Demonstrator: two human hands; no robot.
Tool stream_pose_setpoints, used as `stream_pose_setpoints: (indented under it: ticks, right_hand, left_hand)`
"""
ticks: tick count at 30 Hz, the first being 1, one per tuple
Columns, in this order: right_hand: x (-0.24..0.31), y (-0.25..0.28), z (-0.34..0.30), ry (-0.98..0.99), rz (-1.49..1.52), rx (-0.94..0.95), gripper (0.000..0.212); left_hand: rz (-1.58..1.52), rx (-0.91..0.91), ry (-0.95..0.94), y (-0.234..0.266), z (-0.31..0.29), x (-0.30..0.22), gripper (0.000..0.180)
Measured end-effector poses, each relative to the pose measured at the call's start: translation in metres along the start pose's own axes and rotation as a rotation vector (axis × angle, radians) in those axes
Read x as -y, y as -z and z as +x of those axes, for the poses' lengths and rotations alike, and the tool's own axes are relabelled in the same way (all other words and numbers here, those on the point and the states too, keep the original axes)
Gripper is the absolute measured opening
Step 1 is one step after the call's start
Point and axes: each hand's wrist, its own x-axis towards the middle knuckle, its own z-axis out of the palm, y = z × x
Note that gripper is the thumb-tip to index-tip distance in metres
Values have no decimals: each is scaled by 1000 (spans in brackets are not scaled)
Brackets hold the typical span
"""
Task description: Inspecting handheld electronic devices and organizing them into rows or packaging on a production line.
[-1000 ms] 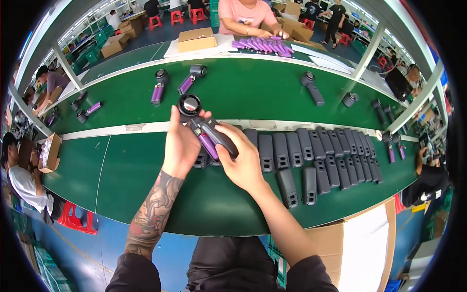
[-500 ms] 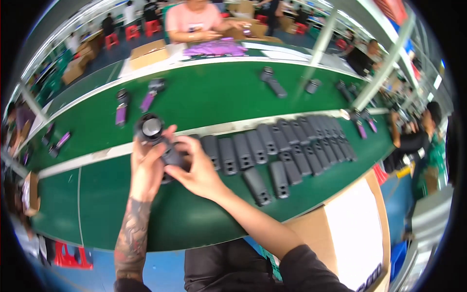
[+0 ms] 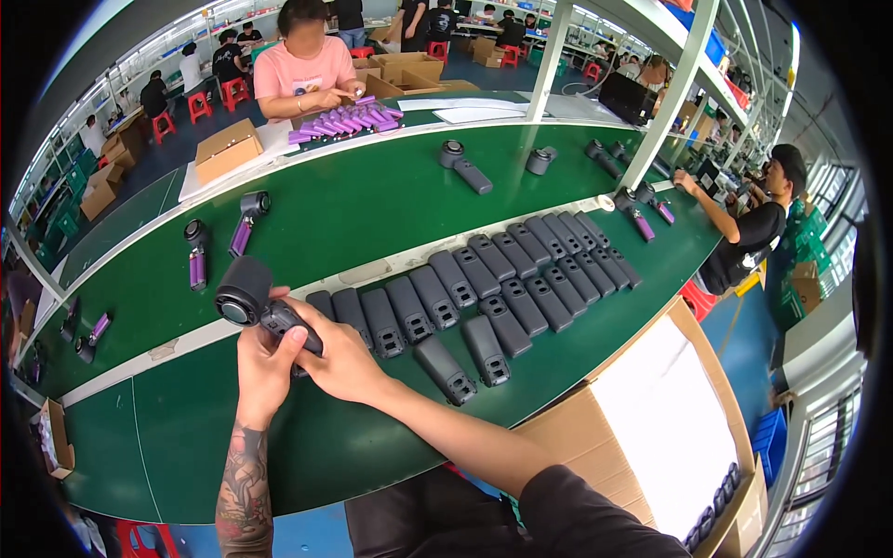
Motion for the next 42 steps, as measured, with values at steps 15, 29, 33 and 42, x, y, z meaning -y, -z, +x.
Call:
stream_pose_setpoints:
  ticks: [15, 29, 33, 42]
  right_hand:
    - [-23, 16, 16, -37, -46, -222, 52]
    - [-22, 44, 21, -484, 1427, 47, 37]
    - [-5, 37, 21, -498, 1151, -15, 35]
    - [-12, 41, 26, -610, 992, -35, 34]
  left_hand:
    - [93, 461, 59, 56, 63, 13, 50]
    - [1316, -318, 143, 108, 198, 146, 57]
    - [1352, -288, -18, 108, 219, 155, 52]
    - [1247, -102, 249, 105, 215, 133, 38]
